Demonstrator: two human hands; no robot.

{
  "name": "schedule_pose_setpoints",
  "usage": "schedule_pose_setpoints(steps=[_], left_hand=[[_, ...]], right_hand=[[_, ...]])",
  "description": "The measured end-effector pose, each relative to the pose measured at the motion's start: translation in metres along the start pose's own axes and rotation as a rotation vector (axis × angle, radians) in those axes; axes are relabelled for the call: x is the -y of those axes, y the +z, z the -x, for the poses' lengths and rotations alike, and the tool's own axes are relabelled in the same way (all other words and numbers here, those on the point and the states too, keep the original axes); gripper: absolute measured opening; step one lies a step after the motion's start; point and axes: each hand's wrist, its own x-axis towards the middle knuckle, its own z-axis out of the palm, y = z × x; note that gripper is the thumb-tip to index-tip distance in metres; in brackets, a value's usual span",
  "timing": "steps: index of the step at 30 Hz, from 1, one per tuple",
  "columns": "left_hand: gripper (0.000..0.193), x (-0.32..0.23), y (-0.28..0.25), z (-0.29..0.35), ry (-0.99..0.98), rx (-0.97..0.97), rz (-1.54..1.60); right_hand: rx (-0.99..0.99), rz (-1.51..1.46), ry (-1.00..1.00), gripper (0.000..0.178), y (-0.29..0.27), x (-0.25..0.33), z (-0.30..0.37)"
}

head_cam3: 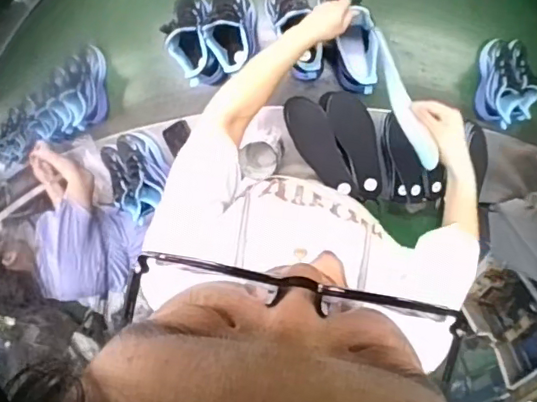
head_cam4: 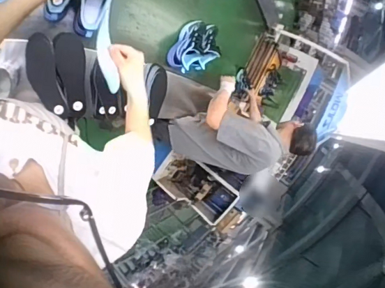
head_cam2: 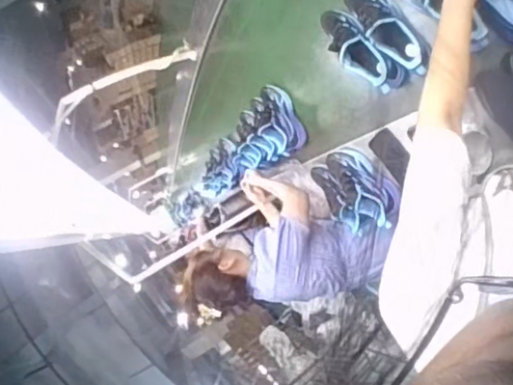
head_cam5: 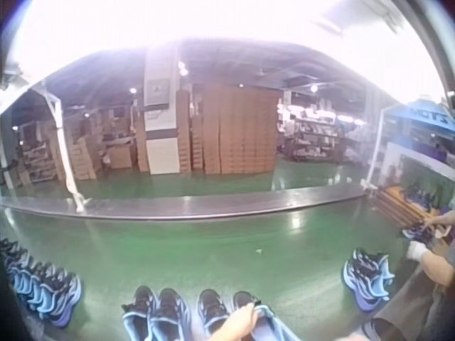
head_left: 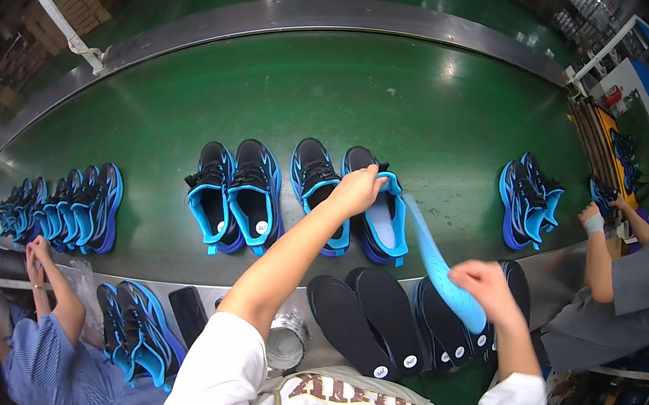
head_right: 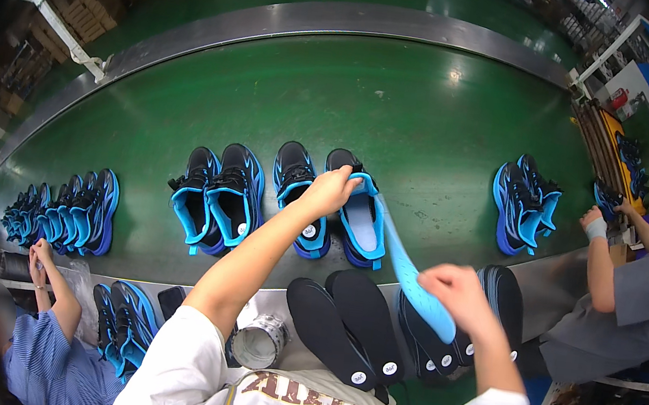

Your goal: The person inserts insoles into shoes along an assembly conveyor line by hand, turns to retrieve plastic bags from the floor and cart area, and returns to place insoles into more shoes.

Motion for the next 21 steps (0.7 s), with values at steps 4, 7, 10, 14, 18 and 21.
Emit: schedule_pose_setpoints(steps=[4,7,10,14,18,21], left_hand=[[0.032,0.000,0.000,-0.006,-0.119,0.071,0.086],[0.032,0.002,0.002,-0.006,-0.128,0.046,0.094],[0.031,-0.004,0.005,-0.006,-0.119,0.055,0.080],[0.030,0.000,0.005,0.004,-0.053,-0.023,0.062],[0.032,-0.014,0.008,0.016,-0.075,-0.187,-0.154],[0.028,-0.026,0.010,0.010,-0.114,-0.219,-0.020]], right_hand=[[0.217,0.016,0.062,0.019,0.017,-0.005,-0.075],[0.139,0.508,-0.199,0.019,0.058,-0.015,-0.117],[-0.040,0.804,-0.249,0.018,0.100,-0.048,-0.141],[-0.198,0.906,-0.385,0.030,0.112,-0.042,-0.125],[0.085,0.958,0.011,0.040,0.104,-0.005,-0.117],[0.157,0.812,-0.076,0.019,0.088,-0.018,-0.134]])
